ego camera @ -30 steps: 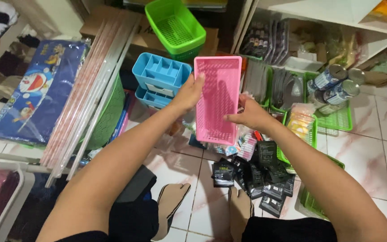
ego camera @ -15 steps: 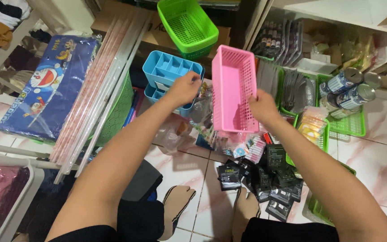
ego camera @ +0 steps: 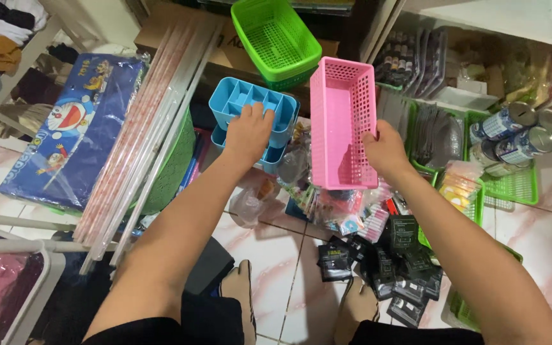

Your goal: Organizing and sorting various small stationery items and accessories into plastic baskets while sitting on the floor.

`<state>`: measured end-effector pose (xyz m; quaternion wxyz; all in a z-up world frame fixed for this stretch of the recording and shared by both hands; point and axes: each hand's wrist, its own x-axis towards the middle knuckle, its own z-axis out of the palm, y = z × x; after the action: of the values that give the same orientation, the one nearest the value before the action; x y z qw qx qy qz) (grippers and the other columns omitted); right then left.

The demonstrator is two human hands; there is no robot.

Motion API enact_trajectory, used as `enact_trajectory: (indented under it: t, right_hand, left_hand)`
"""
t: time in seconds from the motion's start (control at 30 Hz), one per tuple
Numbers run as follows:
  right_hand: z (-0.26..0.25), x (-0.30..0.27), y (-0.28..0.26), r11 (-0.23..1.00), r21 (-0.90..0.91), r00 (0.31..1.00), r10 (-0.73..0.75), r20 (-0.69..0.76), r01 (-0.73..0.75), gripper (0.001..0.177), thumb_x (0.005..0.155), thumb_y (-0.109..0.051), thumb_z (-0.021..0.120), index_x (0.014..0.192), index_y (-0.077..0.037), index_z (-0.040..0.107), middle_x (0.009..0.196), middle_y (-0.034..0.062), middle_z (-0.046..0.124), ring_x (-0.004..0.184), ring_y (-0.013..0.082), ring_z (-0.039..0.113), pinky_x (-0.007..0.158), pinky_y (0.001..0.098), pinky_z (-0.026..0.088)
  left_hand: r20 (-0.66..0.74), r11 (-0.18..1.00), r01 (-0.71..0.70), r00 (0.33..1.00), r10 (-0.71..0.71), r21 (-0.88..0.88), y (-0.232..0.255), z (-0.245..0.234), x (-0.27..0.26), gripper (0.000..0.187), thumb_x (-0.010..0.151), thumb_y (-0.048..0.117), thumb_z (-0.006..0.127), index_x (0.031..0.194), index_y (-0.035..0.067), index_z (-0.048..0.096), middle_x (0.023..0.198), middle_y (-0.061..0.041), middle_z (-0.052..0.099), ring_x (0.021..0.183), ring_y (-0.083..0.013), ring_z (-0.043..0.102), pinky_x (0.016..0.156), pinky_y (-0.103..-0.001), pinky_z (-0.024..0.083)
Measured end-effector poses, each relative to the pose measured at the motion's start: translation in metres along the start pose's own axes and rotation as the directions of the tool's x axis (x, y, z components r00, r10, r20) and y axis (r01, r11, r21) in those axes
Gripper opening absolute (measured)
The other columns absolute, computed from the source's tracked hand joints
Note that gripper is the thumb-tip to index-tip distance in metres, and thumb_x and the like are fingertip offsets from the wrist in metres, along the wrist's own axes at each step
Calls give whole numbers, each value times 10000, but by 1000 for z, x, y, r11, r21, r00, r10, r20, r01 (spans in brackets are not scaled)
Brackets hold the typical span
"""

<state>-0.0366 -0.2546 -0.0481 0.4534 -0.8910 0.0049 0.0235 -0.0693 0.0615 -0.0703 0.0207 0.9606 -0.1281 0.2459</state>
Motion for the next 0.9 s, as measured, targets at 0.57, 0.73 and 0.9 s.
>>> enact_trajectory:
  t: [0.57, 0.73, 0.9]
  right_hand:
    - [-23, 11, 24, 982, 163, 995, -82, -62, 91, 223, 1016, -115, 571, 1185, -5, 667, 1027, 84, 742, 886, 139, 684, 789, 309, 543]
    - [-49, 3, 9, 980, 177, 993, -70, -99, 87, 199, 1023, -114, 586, 1160, -2, 676, 1005, 74, 735, 857, 139, 667, 755, 316, 538]
    - [-67, 2, 27, 973, 193, 981, -97, -168, 129, 184, 1015, -109, 596, 1146, -7, 675, 997, 59, 733, 860, 126, 658, 760, 300, 528]
  left_hand:
    - [123, 943, -330, 938, 324, 38, 42, -26, -10, 84, 838, 193, 646, 810, 139, 703, 833, -91, 702, 837, -283, 685, 709, -420, 530]
    - [131, 908, -416, 898, 420, -57, 81, -48, -23, 75, 812, 190, 660, 806, 129, 703, 853, -105, 698, 840, -291, 689, 693, -424, 537]
    - [105, 918, -396, 912, 396, -27, 79, -35, -4, 112, 780, 190, 671, 870, 146, 722, 922, -112, 699, 887, -307, 694, 660, -437, 577]
